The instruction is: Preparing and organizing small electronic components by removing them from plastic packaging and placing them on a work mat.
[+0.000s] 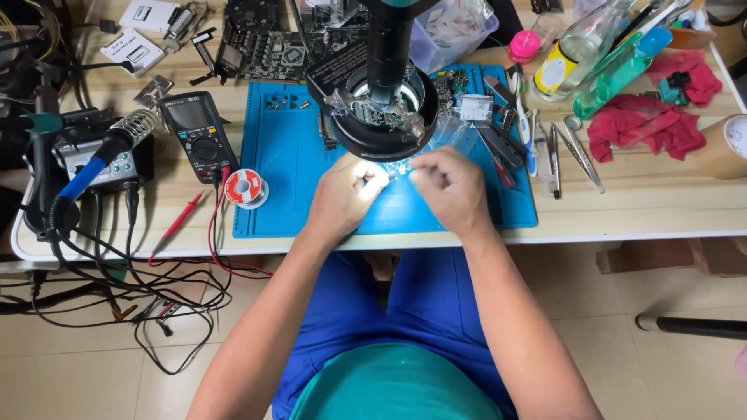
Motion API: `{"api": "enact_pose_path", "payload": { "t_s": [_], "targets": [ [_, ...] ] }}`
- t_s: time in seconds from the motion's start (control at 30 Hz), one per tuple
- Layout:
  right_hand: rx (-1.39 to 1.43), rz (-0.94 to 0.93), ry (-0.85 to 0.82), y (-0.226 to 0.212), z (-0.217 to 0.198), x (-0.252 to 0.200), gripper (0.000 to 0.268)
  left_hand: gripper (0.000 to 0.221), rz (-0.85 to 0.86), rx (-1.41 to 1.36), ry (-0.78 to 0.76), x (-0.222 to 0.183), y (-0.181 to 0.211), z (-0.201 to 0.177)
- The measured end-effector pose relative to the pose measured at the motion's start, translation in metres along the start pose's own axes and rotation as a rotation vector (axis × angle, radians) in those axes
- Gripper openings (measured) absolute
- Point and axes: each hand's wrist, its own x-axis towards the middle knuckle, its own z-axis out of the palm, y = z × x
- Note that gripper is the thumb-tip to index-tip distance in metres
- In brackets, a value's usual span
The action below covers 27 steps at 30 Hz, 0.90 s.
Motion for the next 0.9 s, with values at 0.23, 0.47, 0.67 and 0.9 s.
{"api": "enact_pose_path", "payload": {
  "t_s": [0.23, 0.47, 0.67, 0.9],
  "targets": [
    [0.044, 0.093, -0.126, 0.01, 0.005, 0.004, 0.015, 0.018, -0.015, -0.176, 0.012, 0.016, -0.024, 0.037],
    [0.058, 0.221, 0.024, 0.019, -0.001, 0.005, 0.007, 0.026, -0.045, -0.14, 0.078, 0.01, 0.014, 0.017],
    [0.15, 0.324, 0.203, 0.008, -0.007, 0.007, 0.011, 0.061, -0.312, 0.096, 0.022, 0.02, 0.059, 0.004],
    [0.161, 0.323, 0.21, 0.013, -0.007, 0.006, 0.012, 0.051, -0.379, 0.168, -0.07, 0.026, 0.038, 0.021]
  ]
}}
